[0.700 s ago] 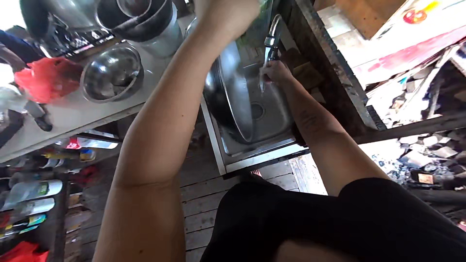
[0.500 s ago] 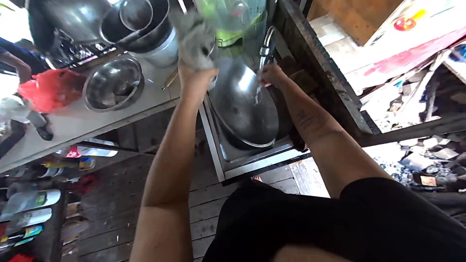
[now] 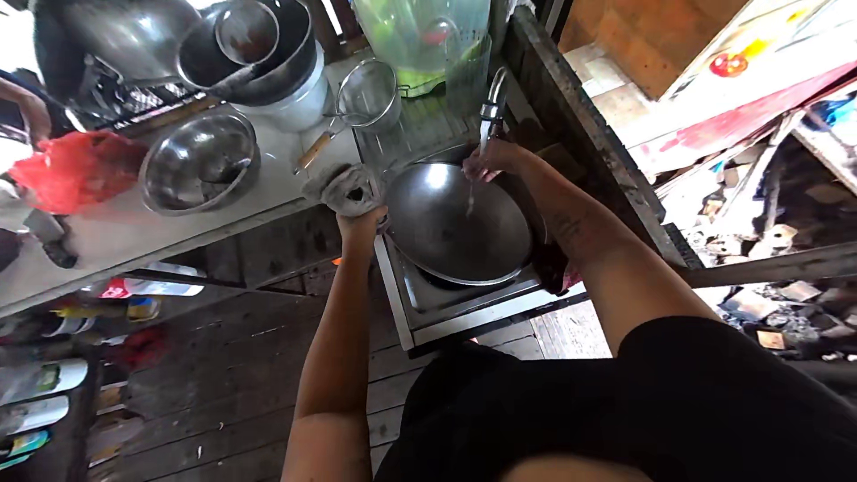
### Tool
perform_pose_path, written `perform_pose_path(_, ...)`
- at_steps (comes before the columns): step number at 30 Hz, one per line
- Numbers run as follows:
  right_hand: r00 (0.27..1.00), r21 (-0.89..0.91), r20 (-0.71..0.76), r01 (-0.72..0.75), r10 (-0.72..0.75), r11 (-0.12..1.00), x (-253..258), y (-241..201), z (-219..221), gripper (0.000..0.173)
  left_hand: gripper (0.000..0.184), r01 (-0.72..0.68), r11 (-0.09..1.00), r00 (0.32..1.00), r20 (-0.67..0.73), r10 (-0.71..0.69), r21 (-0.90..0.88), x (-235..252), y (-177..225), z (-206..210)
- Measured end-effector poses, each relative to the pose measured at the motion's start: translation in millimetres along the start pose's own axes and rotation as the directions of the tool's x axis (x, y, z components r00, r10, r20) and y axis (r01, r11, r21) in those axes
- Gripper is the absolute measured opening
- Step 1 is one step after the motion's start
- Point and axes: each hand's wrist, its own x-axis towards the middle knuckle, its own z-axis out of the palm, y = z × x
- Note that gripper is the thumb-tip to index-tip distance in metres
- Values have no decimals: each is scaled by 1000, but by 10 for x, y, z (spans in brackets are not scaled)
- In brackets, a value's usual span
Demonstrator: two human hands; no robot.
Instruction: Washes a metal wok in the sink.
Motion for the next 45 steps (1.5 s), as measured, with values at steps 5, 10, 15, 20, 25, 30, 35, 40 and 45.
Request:
perform_pose_path(5,999,176,-33,-27,33,984,32,-52,72,37,62,21,999,1000,2,-21,28,29,-14,-29)
perform_pose_path(10,951,490,-304,109,52,865,162,-10,91,39,65,12,1000,1000,20,-12,14,14,5,-23)
perform_pose_path(15,989,553,-118,138,-86,822,23,-121,203,31,66,13,1000,1000,28,-13,-8,16,4,-19)
perform_pose_path(20,992,-433,110,-3,56,902,209,556,376,34,59,4,999,999,34,-2,-42,-8,13,-14)
perform_pose_path(25,994,-595,-95,-10,-58,804,82,759,931,42,60,29,999,999,32,-29,-14,-7,16,-20)
perform_pose_path(30,966,-650,253,202,-42,732,-85,463,1554,46,59,44,999,998,36,-43,-30,3,5,-3)
perform_pose_path(35,984,-685,-108,31,-143,728,134,1175,1147,52,56,44,999,997,56,-43,-14,-10,15,-34)
perform_pose_path(40,931,-589,228,364,-284,721,-7,1187,1516,66,59,54,998,997,61,-52,-45,7,-17,-38)
perform_pose_path(45,985,-789,2,108,-172,605,117,1216,989,52,62,35,999,998,56,-34,-17,11,6,-29)
